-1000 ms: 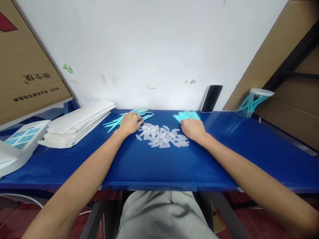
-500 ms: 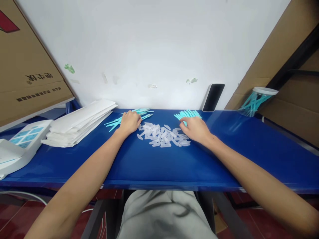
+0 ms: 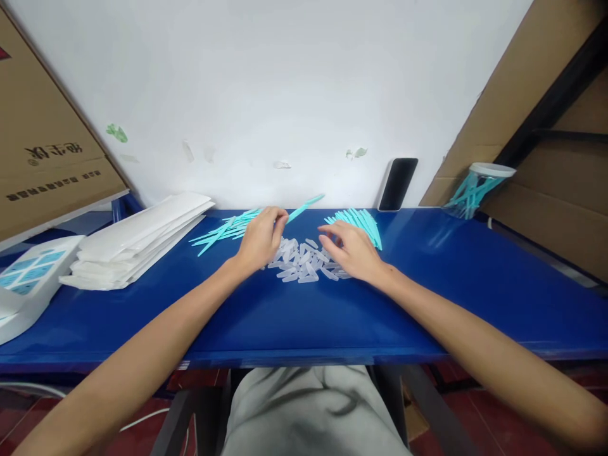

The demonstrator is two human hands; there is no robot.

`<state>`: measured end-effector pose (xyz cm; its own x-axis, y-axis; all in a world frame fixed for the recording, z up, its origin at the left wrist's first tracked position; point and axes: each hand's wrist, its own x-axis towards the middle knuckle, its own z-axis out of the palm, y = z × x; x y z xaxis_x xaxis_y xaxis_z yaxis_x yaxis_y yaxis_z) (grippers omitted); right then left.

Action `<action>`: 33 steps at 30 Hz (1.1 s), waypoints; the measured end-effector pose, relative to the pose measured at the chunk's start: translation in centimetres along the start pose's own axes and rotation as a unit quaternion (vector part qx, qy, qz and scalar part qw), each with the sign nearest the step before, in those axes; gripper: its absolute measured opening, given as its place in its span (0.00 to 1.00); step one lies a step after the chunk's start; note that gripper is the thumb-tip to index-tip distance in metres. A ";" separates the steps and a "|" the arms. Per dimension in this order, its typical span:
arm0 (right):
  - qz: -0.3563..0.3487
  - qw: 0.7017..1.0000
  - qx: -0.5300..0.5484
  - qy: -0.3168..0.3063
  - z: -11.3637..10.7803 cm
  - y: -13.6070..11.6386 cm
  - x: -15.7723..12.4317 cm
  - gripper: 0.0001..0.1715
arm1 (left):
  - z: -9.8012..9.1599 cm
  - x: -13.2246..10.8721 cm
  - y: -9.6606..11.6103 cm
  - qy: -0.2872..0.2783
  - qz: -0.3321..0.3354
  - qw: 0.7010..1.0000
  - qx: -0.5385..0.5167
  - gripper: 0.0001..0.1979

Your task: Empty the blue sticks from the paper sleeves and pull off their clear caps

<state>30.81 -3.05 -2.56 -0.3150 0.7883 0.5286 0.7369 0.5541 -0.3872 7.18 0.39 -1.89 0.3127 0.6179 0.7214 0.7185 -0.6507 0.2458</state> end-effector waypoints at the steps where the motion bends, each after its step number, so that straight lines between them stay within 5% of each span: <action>1: 0.001 0.999 0.034 0.013 0.0 -0.2 0.2 0.24 | 0.0 0.4 1.0 0.004 0.004 0.999 -0.046 0.11; 5: -0.032 0.984 0.174 0.033 -0.3 -1.0 1.8 0.26 | -0.5 2.3 3.2 -0.019 0.033 0.988 -0.148 0.11; 9: -0.035 0.971 0.224 0.075 0.1 -2.1 3.6 0.21 | -0.2 3.2 2.5 -0.019 0.031 0.980 -0.194 0.12; 15: -0.039 0.984 0.142 0.095 1.9 -1.7 3.2 0.23 | 0.6 0.8 0.5 -0.048 0.001 0.982 -0.181 0.14; 23: -0.197 0.969 -0.147 0.032 1.6 0.7 1.3 0.24 | 0.5 -2.0 -3.6 -0.039 0.048 0.994 -0.089 0.22; 26: -0.200 0.968 -0.152 0.030 1.7 0.3 1.1 0.25 | 0.4 -1.7 -4.3 -0.003 0.009 0.997 -0.077 0.23; 33: -0.169 0.984 -0.054 -0.026 2.3 -2.3 0.8 0.25 | 0.4 -1.4 -4.4 -0.044 0.050 0.997 -0.034 0.20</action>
<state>27.48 -3.10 -3.05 -0.5811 0.5778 0.5730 0.6427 0.7578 -0.1123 3.88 2.58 -4.23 0.4364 0.5831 0.6853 0.6385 -0.7373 0.2208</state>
